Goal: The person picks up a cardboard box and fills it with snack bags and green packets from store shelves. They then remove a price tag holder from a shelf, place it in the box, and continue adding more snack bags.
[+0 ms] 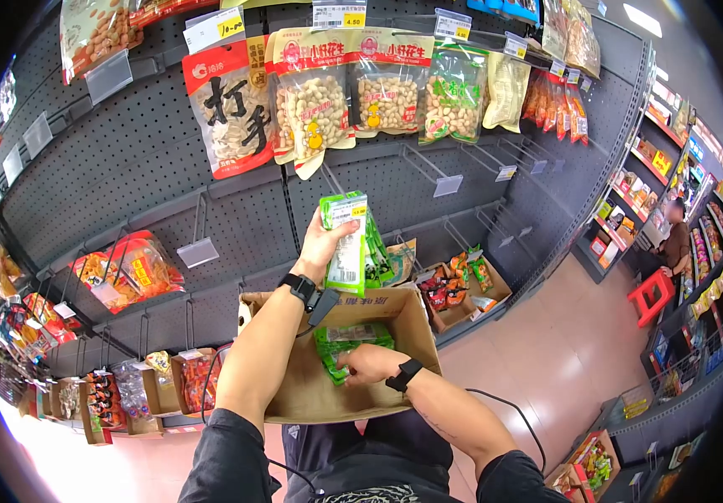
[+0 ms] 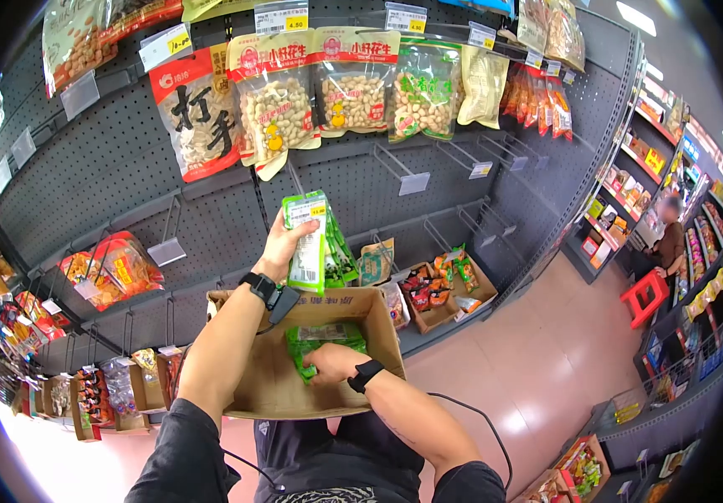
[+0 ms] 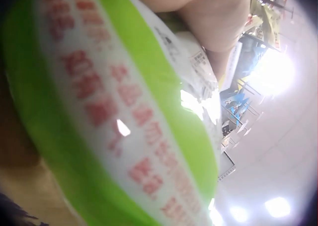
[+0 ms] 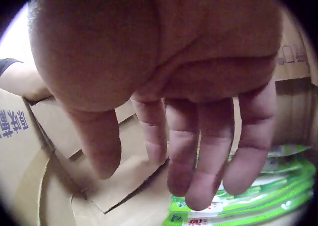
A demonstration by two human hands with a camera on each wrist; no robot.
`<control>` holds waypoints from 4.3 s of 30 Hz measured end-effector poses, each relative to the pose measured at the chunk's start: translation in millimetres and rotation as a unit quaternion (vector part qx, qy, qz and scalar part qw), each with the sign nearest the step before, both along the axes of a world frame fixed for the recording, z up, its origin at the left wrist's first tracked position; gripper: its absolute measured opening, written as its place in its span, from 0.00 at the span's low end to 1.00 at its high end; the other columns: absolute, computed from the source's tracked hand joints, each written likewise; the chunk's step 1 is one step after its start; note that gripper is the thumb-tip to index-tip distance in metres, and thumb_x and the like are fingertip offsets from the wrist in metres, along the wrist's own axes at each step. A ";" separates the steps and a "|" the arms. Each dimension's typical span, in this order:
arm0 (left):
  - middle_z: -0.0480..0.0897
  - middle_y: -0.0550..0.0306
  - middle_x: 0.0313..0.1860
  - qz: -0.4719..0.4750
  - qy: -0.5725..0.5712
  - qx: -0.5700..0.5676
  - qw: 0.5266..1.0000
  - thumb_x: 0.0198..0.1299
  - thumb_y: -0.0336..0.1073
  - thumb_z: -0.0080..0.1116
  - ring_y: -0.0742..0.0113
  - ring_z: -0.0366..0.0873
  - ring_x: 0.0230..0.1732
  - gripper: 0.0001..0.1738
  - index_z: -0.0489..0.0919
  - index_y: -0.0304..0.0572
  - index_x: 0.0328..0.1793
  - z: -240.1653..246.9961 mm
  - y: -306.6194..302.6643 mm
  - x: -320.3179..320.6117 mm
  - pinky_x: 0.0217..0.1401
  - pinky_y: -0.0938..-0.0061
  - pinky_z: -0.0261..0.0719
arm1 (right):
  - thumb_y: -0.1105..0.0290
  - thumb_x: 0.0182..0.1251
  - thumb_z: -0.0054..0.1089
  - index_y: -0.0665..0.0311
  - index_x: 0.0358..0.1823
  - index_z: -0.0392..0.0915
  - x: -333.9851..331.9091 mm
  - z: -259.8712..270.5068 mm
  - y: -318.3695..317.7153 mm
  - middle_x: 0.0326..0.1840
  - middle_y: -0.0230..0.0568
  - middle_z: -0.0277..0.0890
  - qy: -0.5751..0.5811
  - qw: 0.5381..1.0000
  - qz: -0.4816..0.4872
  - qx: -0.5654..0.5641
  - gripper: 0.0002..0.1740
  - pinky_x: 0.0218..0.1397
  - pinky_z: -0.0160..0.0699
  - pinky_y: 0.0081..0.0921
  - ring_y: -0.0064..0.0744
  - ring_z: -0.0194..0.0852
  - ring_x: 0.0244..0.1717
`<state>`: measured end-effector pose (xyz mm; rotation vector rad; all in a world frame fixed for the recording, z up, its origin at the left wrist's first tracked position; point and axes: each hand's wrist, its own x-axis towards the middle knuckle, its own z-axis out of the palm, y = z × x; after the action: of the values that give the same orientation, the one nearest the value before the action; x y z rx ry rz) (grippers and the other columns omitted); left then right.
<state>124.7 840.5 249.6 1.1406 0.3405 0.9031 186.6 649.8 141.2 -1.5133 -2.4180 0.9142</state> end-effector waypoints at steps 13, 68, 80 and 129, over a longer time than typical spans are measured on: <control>0.84 0.55 0.47 -0.024 -0.025 -0.081 0.996 0.52 0.28 0.73 0.64 0.84 0.45 0.29 0.70 0.44 0.59 -2.4 -0.8 -0.7 0.49 0.67 0.85 | 0.55 0.54 0.69 0.60 0.55 0.79 4.3 6.6 4.5 0.41 0.50 0.84 -0.032 0.999 0.003 -0.032 0.28 0.49 0.78 0.43 0.53 0.81 0.45; 0.78 0.51 0.58 -0.120 0.000 -0.060 0.991 0.65 0.30 0.55 0.60 0.79 0.57 0.27 0.67 0.44 0.70 38.9 10.1 -29.2 0.60 0.65 0.79 | 0.65 0.70 0.60 0.65 0.72 0.58 48.2 82.8 69.7 0.64 0.38 0.71 0.715 0.652 -0.234 -0.091 0.32 0.66 0.70 0.32 0.29 0.69 0.63; 0.79 0.49 0.54 0.011 0.057 0.060 0.996 0.63 0.21 0.53 0.61 0.80 0.54 0.24 0.66 0.38 0.66 22.1 -6.0 -17.3 0.56 0.66 0.82 | 0.79 0.56 0.70 0.65 0.69 0.60 42.1 90.7 50.8 0.61 0.38 0.72 0.640 0.717 -0.274 -0.044 0.39 0.68 0.65 0.34 0.32 0.69 0.63; 0.85 0.47 0.35 -0.220 0.560 0.565 0.564 0.60 0.54 0.59 0.43 0.83 0.40 0.24 0.79 0.42 0.52 33.6 -96.9 -108.9 0.44 0.54 0.80 | 0.65 0.58 0.62 0.57 0.52 0.78 10.1 -11.8 14.2 0.45 0.53 0.81 -0.250 0.968 0.016 -0.002 0.19 0.46 0.80 0.47 0.54 0.82 0.46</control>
<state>15.8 743.5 283.2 2.8311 0.4444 -0.3870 196.8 664.1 129.4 -1.9004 -2.7757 0.5912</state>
